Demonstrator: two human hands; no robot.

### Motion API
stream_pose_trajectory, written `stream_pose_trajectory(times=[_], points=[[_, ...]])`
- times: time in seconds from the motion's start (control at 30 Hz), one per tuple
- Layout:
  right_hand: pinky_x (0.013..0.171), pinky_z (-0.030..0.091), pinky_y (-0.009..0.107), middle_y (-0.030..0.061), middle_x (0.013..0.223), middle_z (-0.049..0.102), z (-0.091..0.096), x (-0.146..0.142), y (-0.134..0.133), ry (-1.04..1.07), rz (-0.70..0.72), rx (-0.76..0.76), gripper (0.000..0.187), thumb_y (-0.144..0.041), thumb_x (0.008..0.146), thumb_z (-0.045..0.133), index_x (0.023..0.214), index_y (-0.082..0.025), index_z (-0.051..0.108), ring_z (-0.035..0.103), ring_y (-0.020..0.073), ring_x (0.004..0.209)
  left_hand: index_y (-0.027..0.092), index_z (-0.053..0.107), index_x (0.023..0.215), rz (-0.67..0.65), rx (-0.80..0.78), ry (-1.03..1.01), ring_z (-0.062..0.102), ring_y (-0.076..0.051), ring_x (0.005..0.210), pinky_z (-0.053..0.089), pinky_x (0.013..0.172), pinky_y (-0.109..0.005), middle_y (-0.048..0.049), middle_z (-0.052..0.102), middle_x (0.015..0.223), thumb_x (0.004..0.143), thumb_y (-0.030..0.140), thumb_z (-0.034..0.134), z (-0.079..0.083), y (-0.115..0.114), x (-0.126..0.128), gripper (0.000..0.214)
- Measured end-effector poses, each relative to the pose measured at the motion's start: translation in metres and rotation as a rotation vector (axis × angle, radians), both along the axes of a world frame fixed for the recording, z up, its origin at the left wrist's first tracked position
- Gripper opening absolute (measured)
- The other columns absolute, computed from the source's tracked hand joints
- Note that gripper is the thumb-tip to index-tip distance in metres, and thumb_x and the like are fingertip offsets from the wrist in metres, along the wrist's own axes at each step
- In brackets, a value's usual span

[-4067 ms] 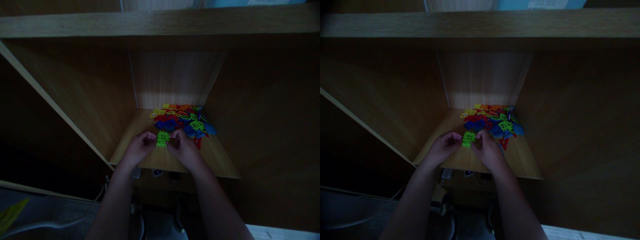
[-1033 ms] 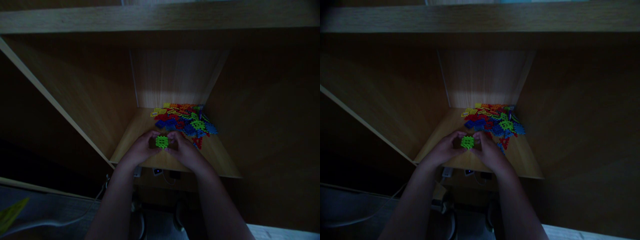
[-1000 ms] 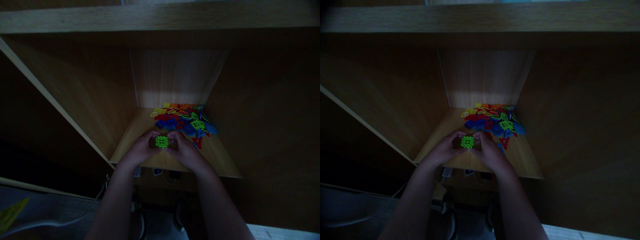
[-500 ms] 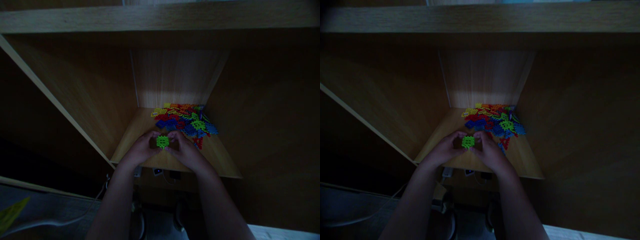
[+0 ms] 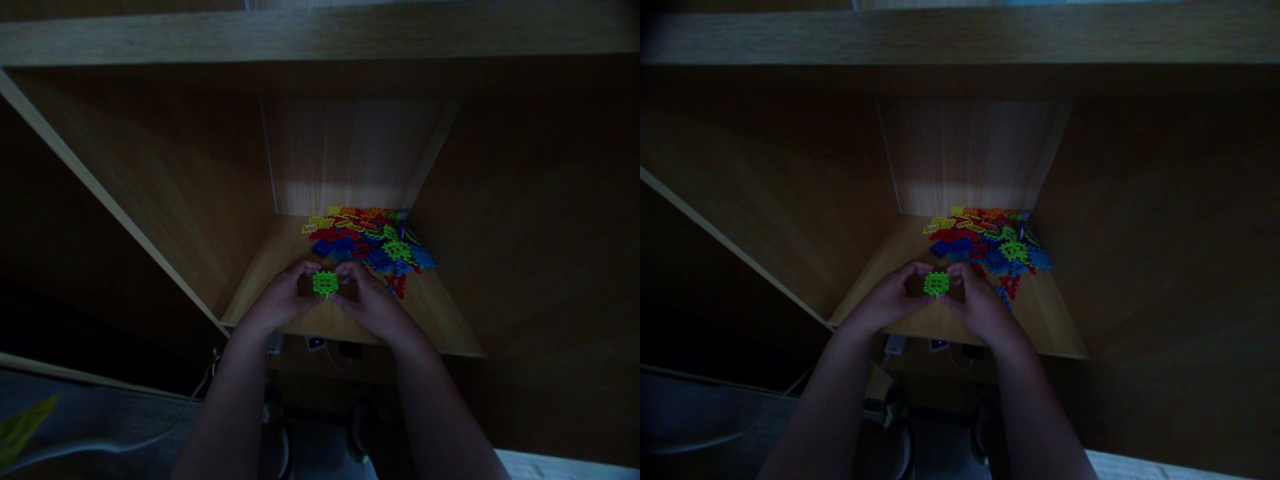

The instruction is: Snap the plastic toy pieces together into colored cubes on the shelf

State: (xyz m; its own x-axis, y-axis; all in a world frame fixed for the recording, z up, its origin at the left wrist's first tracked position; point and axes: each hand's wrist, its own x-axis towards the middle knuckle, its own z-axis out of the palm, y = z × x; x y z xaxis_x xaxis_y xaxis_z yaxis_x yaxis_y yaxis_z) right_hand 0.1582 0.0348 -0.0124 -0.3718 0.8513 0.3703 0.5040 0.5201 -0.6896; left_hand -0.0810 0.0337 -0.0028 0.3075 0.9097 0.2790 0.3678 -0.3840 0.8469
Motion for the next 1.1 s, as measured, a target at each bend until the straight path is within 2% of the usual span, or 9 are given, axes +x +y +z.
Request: stream_pose_trajectory(times=[0.57, 1.1], points=[[0.103, 0.056, 0.044, 0.0070, 0.128, 0.071, -0.0009, 0.0001, 0.0004, 0.018, 0.009, 0.027, 0.041, -0.029, 0.095, 0.076, 0.130, -0.028, 0.056, 0.070, 0.0245, 0.115, 0.026, 0.065, 0.132, -0.003, -0.003, 0.008, 0.068, -0.028, 0.126, 0.050, 0.114, -0.045, -0.0066, 0.074, 0.133, 0.083, 0.028, 0.086, -0.0014, 0.0015, -0.0003, 0.054], [0.102, 0.057, 0.042, 0.0066, 0.127, 0.071, -0.0014, 0.0008, 0.0010, 0.016, -0.007, 0.031, 0.040, -0.032, 0.096, 0.076, 0.129, -0.028, 0.055, 0.070, 0.0238, 0.113, 0.026, 0.067, 0.129, 0.003, 0.001, -0.001, 0.069, -0.027, 0.124, 0.050, 0.114, -0.044, -0.0056, 0.075, 0.129, 0.081, 0.025, 0.086, -0.0028, 0.0024, -0.0001, 0.051]])
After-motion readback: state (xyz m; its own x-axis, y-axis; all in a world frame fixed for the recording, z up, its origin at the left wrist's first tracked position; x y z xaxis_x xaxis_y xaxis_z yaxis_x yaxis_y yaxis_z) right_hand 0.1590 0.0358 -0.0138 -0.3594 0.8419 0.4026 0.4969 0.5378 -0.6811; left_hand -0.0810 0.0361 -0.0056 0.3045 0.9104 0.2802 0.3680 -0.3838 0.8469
